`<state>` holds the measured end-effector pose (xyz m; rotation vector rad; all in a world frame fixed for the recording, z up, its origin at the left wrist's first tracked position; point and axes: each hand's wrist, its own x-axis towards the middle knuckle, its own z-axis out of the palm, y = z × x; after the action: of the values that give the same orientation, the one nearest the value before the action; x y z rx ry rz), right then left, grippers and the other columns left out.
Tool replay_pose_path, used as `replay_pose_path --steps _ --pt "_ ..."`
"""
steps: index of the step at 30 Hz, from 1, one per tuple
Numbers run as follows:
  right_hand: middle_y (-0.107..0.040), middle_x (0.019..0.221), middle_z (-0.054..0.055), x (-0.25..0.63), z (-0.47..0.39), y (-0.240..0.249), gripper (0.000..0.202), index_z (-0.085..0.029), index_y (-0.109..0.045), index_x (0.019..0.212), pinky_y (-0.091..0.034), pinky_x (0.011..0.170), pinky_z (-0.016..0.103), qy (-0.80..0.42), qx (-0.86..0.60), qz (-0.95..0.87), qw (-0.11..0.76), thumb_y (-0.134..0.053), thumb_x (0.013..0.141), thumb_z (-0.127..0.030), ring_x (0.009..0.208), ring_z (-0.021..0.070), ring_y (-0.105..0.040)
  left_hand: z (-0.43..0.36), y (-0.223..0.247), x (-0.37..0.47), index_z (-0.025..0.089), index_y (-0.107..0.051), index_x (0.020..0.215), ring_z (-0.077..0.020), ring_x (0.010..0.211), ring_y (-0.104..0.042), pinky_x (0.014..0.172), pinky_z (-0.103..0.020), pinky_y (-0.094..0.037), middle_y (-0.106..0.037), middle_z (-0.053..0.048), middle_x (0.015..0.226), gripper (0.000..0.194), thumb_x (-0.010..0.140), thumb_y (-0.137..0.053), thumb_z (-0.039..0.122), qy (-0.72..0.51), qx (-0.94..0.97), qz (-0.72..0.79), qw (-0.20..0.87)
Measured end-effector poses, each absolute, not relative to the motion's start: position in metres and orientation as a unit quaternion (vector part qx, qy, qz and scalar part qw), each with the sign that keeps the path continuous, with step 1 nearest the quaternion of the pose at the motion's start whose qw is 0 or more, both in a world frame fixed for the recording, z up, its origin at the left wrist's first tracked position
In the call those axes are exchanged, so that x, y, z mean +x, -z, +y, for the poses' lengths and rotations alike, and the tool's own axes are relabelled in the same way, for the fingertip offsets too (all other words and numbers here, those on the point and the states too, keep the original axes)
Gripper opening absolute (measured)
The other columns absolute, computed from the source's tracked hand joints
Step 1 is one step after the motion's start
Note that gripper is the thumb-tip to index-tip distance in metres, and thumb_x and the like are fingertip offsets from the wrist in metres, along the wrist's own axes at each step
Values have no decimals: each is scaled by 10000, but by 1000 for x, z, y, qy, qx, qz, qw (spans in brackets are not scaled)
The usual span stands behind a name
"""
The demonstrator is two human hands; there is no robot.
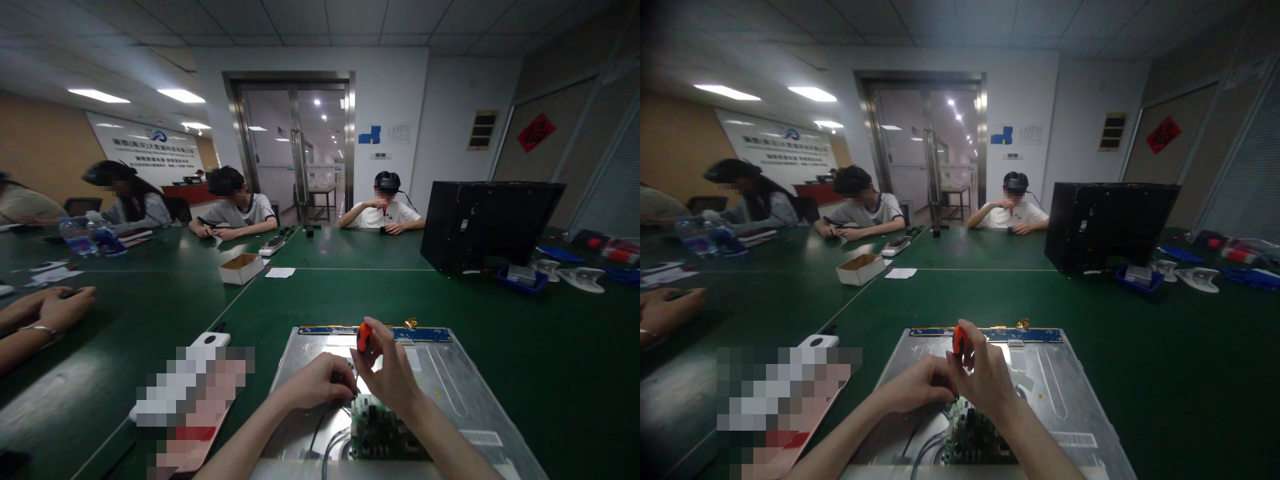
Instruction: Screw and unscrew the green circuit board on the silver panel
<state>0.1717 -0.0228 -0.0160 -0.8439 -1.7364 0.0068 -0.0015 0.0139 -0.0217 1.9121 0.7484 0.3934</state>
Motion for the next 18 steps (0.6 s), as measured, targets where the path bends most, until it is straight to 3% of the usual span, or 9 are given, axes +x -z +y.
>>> replay_pose_path --steps 5,10,18 --pt "-605 687 -21 173 -25 11 481 -242 -313 1367 -461 434 243 20 -366 -755 544 -508 930 -288 460 130 -549 14 23 -1 159 -729 753 -144 667 -546 644 -230 -440 -643 15 696 100 695 -656 125 -162 794 307 498" --pt "-645 743 8 174 -29 8 571 -219 -252 1428 -481 466 258 -12 -359 -769 530 -473 902 -196 503 141 -576 15 24 -3 160 -725 787 -158 698 -567 647 -232 -455 -663 7 736 102 698 -674 159 -158 792 306 504" --pt "-586 645 -33 172 -29 7 544 -229 -275 1417 -442 440 249 25 -368 -755 541 -469 909 -213 465 140 -553 15 27 -4 154 -713 819 -169 736 -594 699 -255 -469 -678 0 781 126 710 -652 142 -150 797 313 495"
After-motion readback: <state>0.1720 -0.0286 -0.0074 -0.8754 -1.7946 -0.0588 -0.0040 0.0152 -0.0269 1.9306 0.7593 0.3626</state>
